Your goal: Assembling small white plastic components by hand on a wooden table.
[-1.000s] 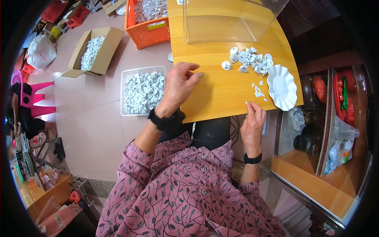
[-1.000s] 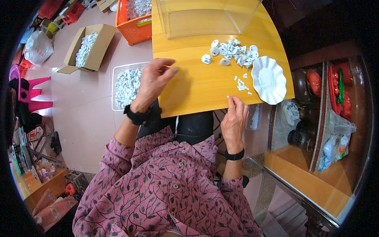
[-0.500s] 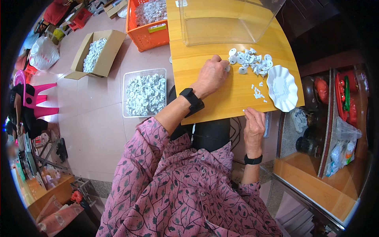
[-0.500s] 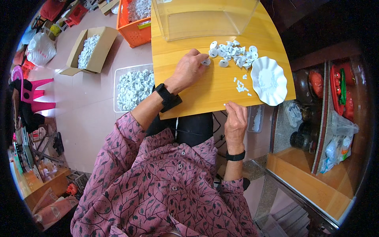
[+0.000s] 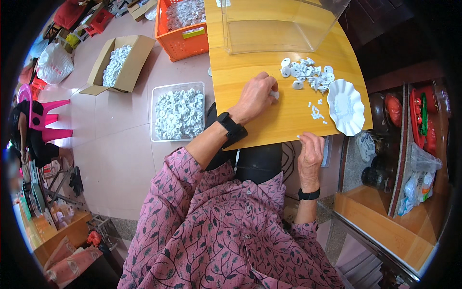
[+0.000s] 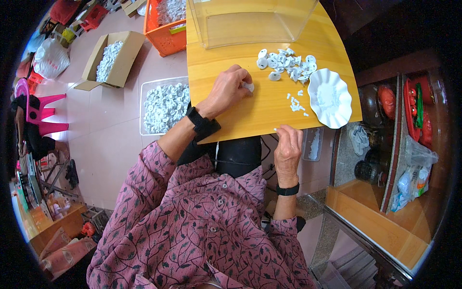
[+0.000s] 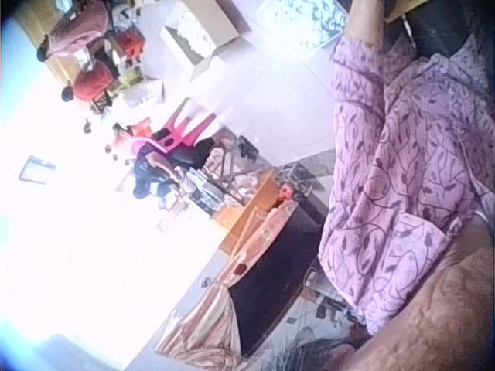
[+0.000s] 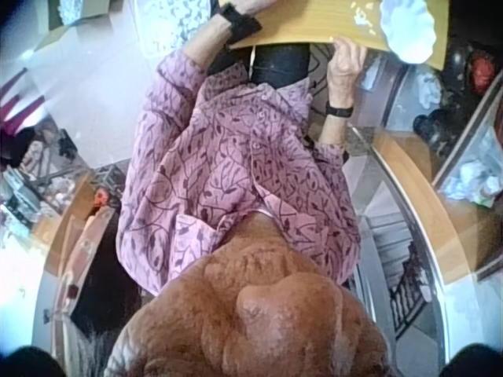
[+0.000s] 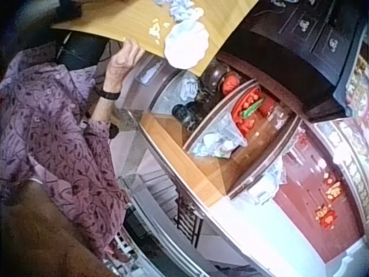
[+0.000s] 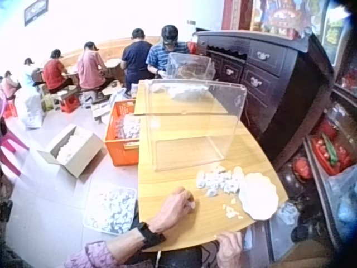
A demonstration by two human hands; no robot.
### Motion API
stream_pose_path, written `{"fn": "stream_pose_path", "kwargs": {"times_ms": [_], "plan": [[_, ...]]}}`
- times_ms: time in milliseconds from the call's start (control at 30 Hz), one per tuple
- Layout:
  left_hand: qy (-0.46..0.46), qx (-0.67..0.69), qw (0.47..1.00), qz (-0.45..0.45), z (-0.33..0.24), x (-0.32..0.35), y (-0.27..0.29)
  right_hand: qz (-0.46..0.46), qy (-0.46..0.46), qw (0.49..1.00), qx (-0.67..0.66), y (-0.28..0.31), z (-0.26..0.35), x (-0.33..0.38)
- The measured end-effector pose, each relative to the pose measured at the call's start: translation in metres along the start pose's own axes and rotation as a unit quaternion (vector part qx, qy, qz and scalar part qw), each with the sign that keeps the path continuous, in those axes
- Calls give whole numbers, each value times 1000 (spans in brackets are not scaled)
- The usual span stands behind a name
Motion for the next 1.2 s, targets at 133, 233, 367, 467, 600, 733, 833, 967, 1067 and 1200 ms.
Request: {"fn": "stream_pose_path", "kwargs": {"times_ms": [133,233,367,467,600,733,833,967,1067,1200], "plan": [[9,44,999,-13,-5,8,4,7,-9,1000,16,-1,1,2],[31,77,997,-5,-12,17,10,0,-19,1000,21,-2,4,3],[111,298,947,39,-16,33,14,-22,-57,997,-41,-1,10,5],[147,467,870,52,-23,48,14,-27,-79,993,-84,2,18,0],[185,647,737,58,-27,69,9,-22,-105,987,-121,8,32,-8],[178,753,631,59,-28,81,2,-2,-161,966,-201,13,44,-16],[162,801,573,60,-29,86,-2,3,-165,956,-243,18,55,-25],[193,819,538,46,-30,89,-2,-20,-171,937,-305,15,62,-30],[176,817,547,44,-27,90,-3,-32,-177,931,-317,17,68,-35],[156,799,580,26,-24,93,-8,-25,-184,927,-325,18,70,-40]]}}
Point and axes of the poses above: each hand's wrist, its own x-axis away from the middle knuckle, its own y-axis out of the back of the hand, z = x × y, the point moved 1 cm from there along -x, towards the middle knuckle, and after that the axes turned 3 degrees about x, right-handed, at the moved point
